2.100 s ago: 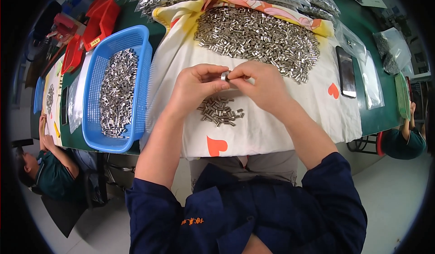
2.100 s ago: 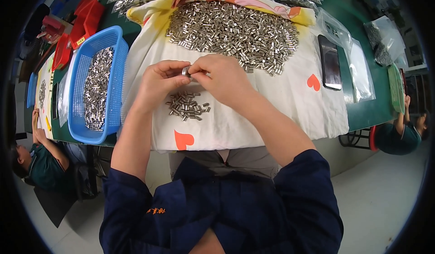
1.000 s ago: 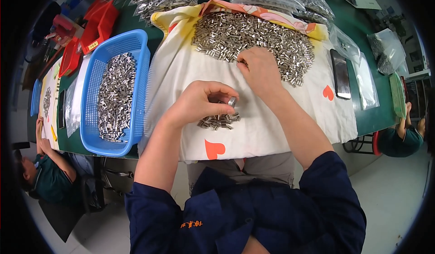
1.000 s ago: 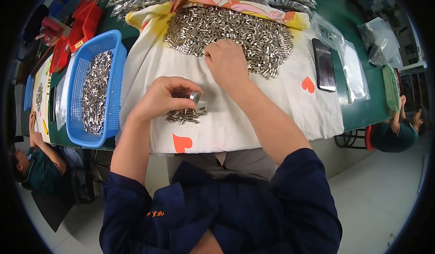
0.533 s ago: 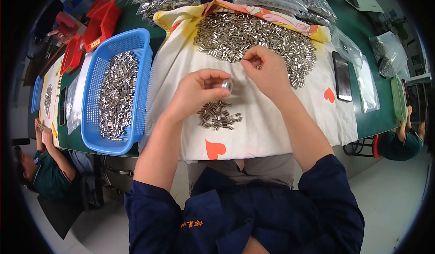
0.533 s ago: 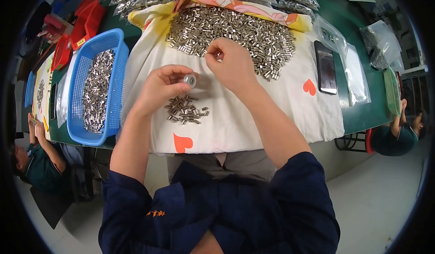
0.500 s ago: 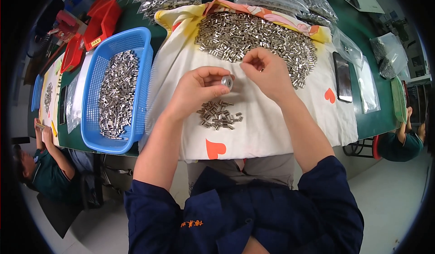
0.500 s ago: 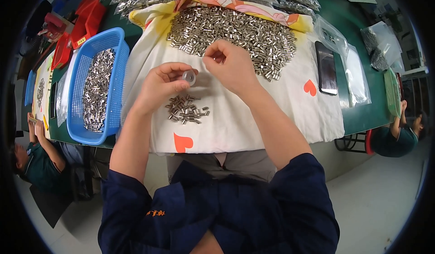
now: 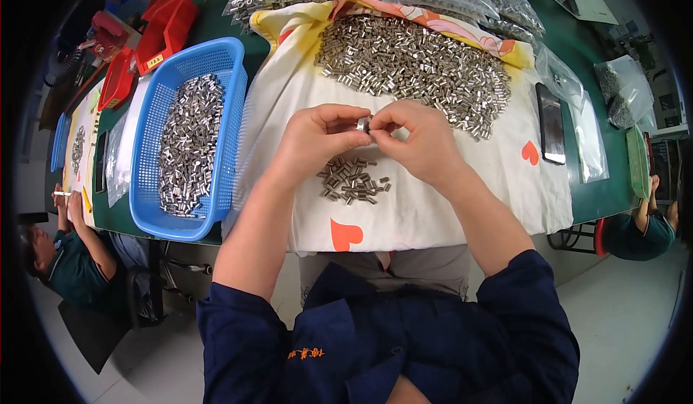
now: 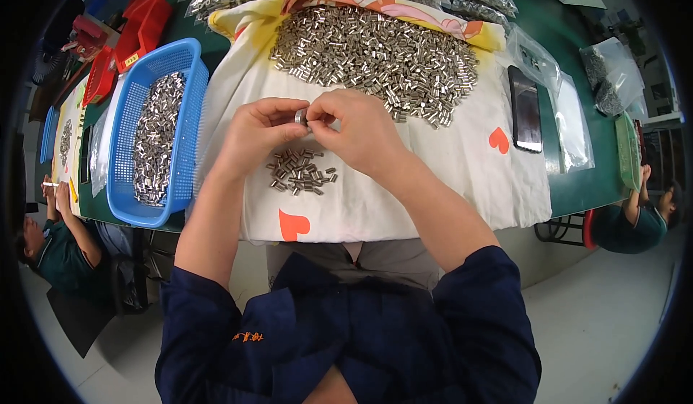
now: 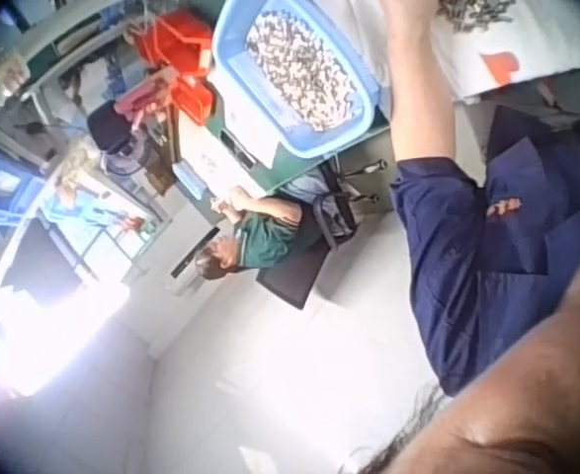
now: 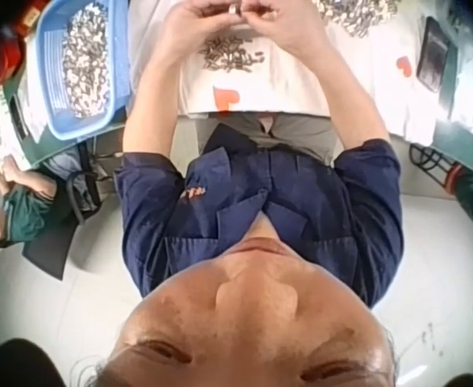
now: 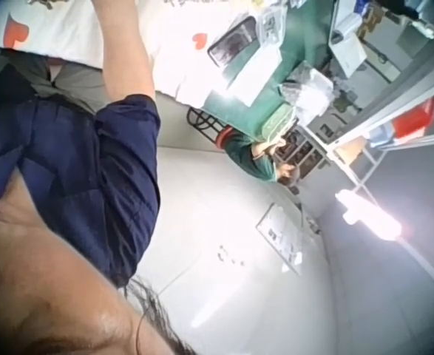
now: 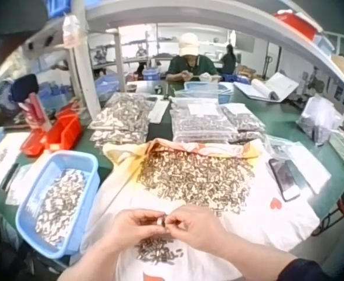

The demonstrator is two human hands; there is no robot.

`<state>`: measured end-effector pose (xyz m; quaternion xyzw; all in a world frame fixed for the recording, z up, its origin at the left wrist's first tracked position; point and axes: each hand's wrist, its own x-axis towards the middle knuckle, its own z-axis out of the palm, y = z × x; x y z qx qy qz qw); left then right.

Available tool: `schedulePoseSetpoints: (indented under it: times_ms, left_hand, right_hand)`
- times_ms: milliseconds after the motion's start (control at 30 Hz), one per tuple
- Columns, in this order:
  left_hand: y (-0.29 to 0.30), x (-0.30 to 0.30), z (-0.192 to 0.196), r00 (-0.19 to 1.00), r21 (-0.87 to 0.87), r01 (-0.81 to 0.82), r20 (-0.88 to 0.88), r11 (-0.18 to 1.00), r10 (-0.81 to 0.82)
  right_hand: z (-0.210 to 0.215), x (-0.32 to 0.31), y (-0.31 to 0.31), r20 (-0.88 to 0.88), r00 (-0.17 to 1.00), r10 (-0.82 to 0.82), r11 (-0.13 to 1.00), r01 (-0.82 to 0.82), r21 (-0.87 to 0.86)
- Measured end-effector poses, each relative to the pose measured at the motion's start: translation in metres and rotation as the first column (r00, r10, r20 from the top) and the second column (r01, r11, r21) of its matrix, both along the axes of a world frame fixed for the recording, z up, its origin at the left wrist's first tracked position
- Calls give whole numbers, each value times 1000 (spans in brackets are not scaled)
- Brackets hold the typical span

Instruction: Inspecting and sorting small metal components on a workbench.

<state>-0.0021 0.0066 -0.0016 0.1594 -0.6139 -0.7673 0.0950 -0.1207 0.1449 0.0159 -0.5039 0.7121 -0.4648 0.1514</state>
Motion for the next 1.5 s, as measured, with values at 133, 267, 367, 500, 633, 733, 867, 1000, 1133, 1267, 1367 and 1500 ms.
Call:
schedulePoseSetpoints:
  times_ms: [133, 267, 367, 500, 633, 733, 867, 1000, 1133, 1267, 1367, 1500]
  left_hand:
    - [1, 1, 3, 1000, -25, 14, 12, 1000, -13]
    - [1, 2, 7, 997, -93, 68, 48, 993, -64]
    - [0, 5, 6, 993, -34, 111, 53, 993, -110]
    - [5, 3, 9, 976, -89, 183, 138, 979, -170]
    - [6, 2, 5, 967, -118, 236, 129, 965, -221]
    - [4, 2, 4, 978, -86, 189, 102, 978, -180]
    - [2, 1, 6, 991, -74, 123, 65, 990, -119]
    - [1, 0, 6, 993, -49, 96, 70, 994, -93]
    - [-3, 1, 3, 1000, 30, 4, -16, 1000, -4]
    - [-4, 1, -1, 999, 43, 29, -19, 999, -28]
    - [-2, 0, 0, 999, 35, 36, -28, 999, -35]
    - [1, -1, 0, 1000, -3, 16, 13, 1000, -16]
  right_hand:
    - [2, -4, 1, -37, 999, 10, 1000, -10, 20]
    - [8, -8, 1, 166, 986, 24, 993, -43, 109]
    - [4, -16, 1, 223, 975, 9, 988, -42, 146]
    - [-5, -46, 1, 20, 987, -158, 977, 154, 145]
    - [-17, -43, -3, -406, 894, -190, 969, 238, 71]
    - [-16, -36, -6, -551, 827, -110, 969, 213, 126]
    - [-16, -40, 0, -579, 809, -101, 953, 245, 177]
    - [-16, -39, -1, -566, 820, -88, 964, 214, 160]
    - [4, -20, 1, -254, 956, -149, 972, 188, 140]
    - [11, -6, 2, 193, 981, -1, 998, -10, 57]
    - [9, -4, 2, 169, 985, 22, 999, -27, 28]
    - [0, 2, 0, -183, 982, -43, 998, 35, -49]
